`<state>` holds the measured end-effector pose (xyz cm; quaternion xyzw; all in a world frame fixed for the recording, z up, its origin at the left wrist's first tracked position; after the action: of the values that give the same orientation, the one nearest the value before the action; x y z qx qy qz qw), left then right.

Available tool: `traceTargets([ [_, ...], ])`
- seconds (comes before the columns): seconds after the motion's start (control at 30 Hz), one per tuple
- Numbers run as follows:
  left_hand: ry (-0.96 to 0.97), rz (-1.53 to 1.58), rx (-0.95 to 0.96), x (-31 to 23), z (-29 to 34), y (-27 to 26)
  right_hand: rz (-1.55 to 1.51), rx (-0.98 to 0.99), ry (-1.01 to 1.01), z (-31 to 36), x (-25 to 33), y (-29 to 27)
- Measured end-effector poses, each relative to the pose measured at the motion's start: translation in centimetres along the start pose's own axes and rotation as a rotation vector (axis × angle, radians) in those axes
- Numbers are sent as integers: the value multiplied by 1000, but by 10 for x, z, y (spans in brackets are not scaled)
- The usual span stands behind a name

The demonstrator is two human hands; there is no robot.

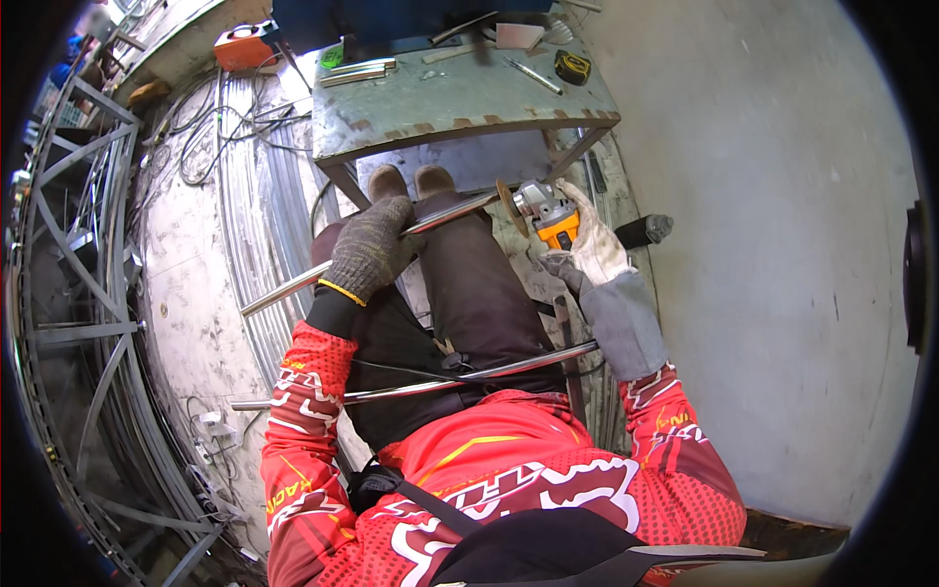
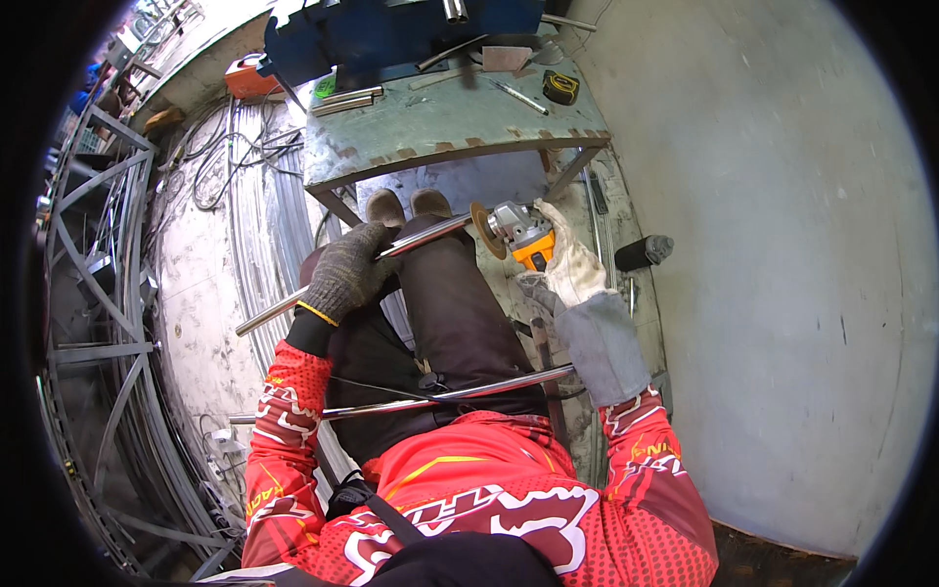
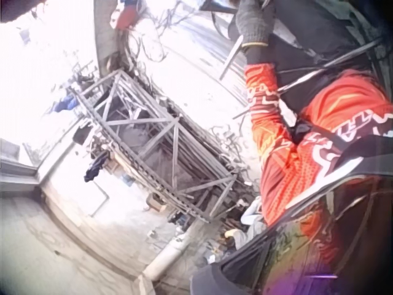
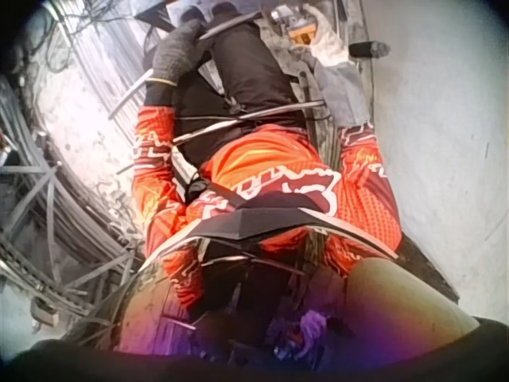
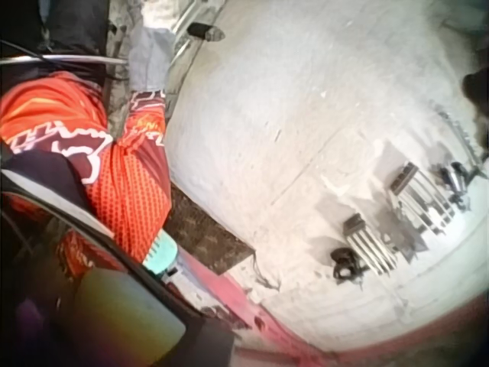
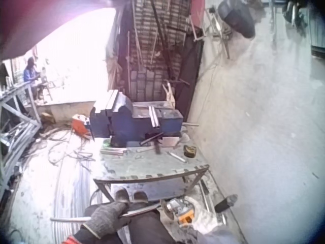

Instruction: Using an angle grinder to cut and grind metal bars, then marking them with a pen.

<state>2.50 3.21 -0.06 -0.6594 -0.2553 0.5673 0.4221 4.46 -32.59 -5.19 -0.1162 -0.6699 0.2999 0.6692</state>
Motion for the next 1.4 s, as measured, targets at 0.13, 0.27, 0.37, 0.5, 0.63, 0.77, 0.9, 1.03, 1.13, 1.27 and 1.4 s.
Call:
traceTargets([
  [0.13,12,8,100,2,-3,-3,85,-23,-13,4,12,3],
  [0.27,-9,18,150,7,-3,-1,134,-11,13,4,3,3],
  [0.37,67,60,65,5,3,5,113,-19,-21,1,-16,-3],
  [0.5,16,10,266,-24,20,24,-706,-33,292,-9,-35,-21],
  [0.63,23,-104,234,-56,37,27,-254,-309,-50,7,-48,-65],
  [0.77,122,-159,9,-63,37,43,-609,-314,219,25,-111,-79],
  [0.9,4,-168,142,-60,25,49,-923,-331,471,49,-91,-70],
  [1.03,-54,-212,222,-65,13,49,-1027,-320,465,63,-98,-73],
  [1.13,-41,-138,86,-52,14,48,-935,-352,347,52,-100,-81],
  [1.27,202,-98,-167,-53,30,36,-931,-288,311,61,-121,-76],
  [1.4,301,-115,-157,-84,63,13,-964,-378,403,77,-92,-81],
])
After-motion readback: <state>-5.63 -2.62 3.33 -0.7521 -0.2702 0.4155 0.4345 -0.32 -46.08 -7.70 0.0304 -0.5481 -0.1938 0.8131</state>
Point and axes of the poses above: each hand's wrist, its own z-axis away from the middle knuckle, its own y-axis out of the palm, x = y × z, the point moved 5 cm from there along -z, towards the middle knuckle, and after that the axes turned 3 degrees about y, right-handed, at the moved point
